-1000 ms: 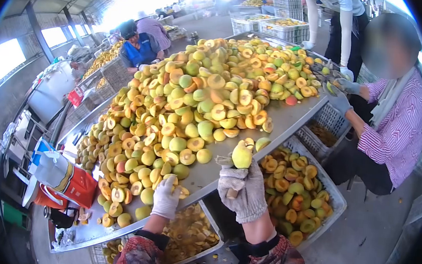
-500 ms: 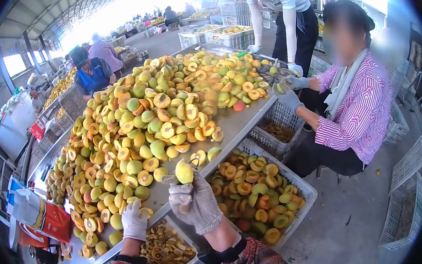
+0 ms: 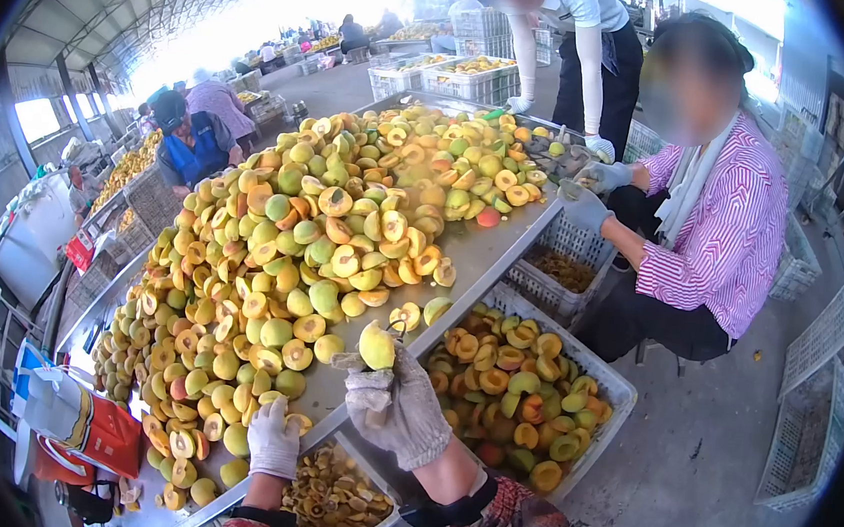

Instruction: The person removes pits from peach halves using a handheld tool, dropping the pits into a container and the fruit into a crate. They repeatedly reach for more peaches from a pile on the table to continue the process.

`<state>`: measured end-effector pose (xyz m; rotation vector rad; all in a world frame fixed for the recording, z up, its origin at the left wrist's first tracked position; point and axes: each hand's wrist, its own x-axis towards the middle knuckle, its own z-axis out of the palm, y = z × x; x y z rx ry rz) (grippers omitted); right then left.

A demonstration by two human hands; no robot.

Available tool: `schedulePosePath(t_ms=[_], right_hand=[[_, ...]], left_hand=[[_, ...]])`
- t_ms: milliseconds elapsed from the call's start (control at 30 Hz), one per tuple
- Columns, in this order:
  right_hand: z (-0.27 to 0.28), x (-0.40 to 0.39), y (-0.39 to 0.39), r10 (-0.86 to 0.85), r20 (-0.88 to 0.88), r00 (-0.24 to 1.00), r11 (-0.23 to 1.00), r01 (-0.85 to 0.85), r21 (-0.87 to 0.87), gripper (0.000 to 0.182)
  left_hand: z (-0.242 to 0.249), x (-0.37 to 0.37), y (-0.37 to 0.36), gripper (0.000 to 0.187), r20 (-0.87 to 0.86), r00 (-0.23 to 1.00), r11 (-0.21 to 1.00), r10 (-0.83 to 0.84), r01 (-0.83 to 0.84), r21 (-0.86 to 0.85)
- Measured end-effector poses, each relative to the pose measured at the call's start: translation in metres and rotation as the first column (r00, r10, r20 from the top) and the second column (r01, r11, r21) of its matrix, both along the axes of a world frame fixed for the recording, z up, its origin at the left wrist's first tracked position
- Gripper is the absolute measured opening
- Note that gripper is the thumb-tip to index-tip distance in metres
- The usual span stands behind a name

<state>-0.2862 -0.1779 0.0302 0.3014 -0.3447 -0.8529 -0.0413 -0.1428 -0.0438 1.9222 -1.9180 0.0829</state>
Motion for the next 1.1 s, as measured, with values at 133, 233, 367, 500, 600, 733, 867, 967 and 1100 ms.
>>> schedulePosePath(t_ms=[133,233,367,500,600,733,867,967,1100], right_hand=[[0.004,-0.001,0.001,-0.009,-0.034,0.999,1.0,0.009,0.007,0.034],[0.004,-0.002,0.0,-0.009,-0.031,0.999,1.0,0.009,0.001,0.034],[0.005,-0.003,0.0,-0.008,-0.005,1.0,1.0,0.007,-0.015,0.033],[0.0,-0.002,0.001,0.02,-0.001,1.0,1.0,-0.02,-0.009,0.031],[-0.001,-0.001,-0.002,0.009,-0.007,1.0,0.999,-0.009,-0.031,0.031],[-0.002,0.0,-0.002,-0.008,-0.011,1.0,0.999,0.007,-0.053,0.045],[0.003,0.0,0.0,-0.047,-0.037,0.998,0.999,0.047,0.0,0.024],[-0.004,0.002,0.001,-0.07,-0.073,0.995,0.997,0.067,-0.042,0.034],[-0.005,0.006,-0.001,-0.118,-0.099,0.988,0.993,0.114,-0.038,0.027]], left_hand=[[-0.006,0.004,-0.001,0.041,-0.013,1.0,1.0,-0.001,0.001,-0.005],[-0.007,0.004,-0.002,0.037,0.021,1.0,0.998,-0.023,0.024,-0.05],[-0.009,0.006,-0.003,0.037,0.03,0.999,0.998,-0.027,0.029,-0.063],[-0.006,0.004,0.001,0.037,0.029,0.999,0.998,-0.028,0.029,-0.051],[-0.009,0.005,-0.003,0.037,0.027,0.999,0.997,-0.025,0.027,-0.068],[-0.011,0.006,-0.003,0.036,0.016,1.0,0.998,-0.011,0.012,-0.063],[-0.011,0.006,-0.005,0.036,0.024,0.999,0.999,-0.029,0.03,-0.035],[-0.02,0.012,-0.005,0.039,0.048,0.998,0.997,-0.051,0.054,-0.052],[-0.023,0.013,-0.007,0.04,0.031,0.999,0.998,-0.014,0.015,-0.063]])
